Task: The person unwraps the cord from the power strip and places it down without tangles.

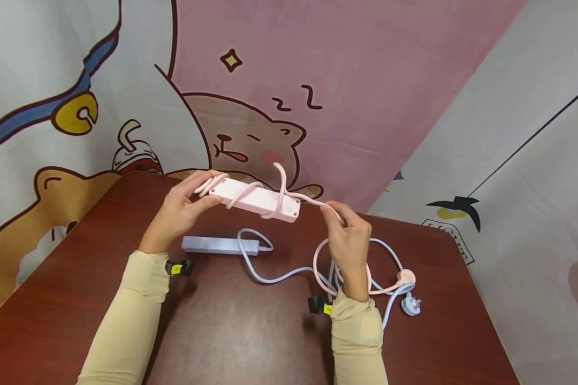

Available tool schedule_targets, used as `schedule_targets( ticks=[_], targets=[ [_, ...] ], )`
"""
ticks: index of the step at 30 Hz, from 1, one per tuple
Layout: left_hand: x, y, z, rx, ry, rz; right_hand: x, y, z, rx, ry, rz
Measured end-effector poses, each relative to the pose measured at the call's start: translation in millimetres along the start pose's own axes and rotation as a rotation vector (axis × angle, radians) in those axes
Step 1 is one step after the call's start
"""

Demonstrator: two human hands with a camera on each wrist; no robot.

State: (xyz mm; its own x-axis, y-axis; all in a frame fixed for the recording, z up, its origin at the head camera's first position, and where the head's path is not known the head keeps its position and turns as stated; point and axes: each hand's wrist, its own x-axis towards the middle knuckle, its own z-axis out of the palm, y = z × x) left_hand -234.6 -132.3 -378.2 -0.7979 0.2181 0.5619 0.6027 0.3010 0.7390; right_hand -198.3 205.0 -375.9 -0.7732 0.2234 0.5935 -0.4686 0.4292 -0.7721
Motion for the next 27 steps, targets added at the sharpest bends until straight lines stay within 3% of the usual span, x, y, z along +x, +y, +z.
schedule_targets(
  ticks=[13, 22, 27],
  targets=[
    [-0.2, -3.5, -2.8, 0.053, 0.08, -0.052, -1.4, -6.3, -3.1, 0.035, -0.064, 0.003],
    [0.0, -4.4, -3.8, 0.084, 0.158, -0.048, -1.9, -10.3, -6.9, 0.073, -0.112, 0.029],
    [0.1, -3.5, -5.4, 0.055, 0.219, -0.038, -1.2, -10.2, -9.0, 0.08, -0.151, 0.076]
  ],
)
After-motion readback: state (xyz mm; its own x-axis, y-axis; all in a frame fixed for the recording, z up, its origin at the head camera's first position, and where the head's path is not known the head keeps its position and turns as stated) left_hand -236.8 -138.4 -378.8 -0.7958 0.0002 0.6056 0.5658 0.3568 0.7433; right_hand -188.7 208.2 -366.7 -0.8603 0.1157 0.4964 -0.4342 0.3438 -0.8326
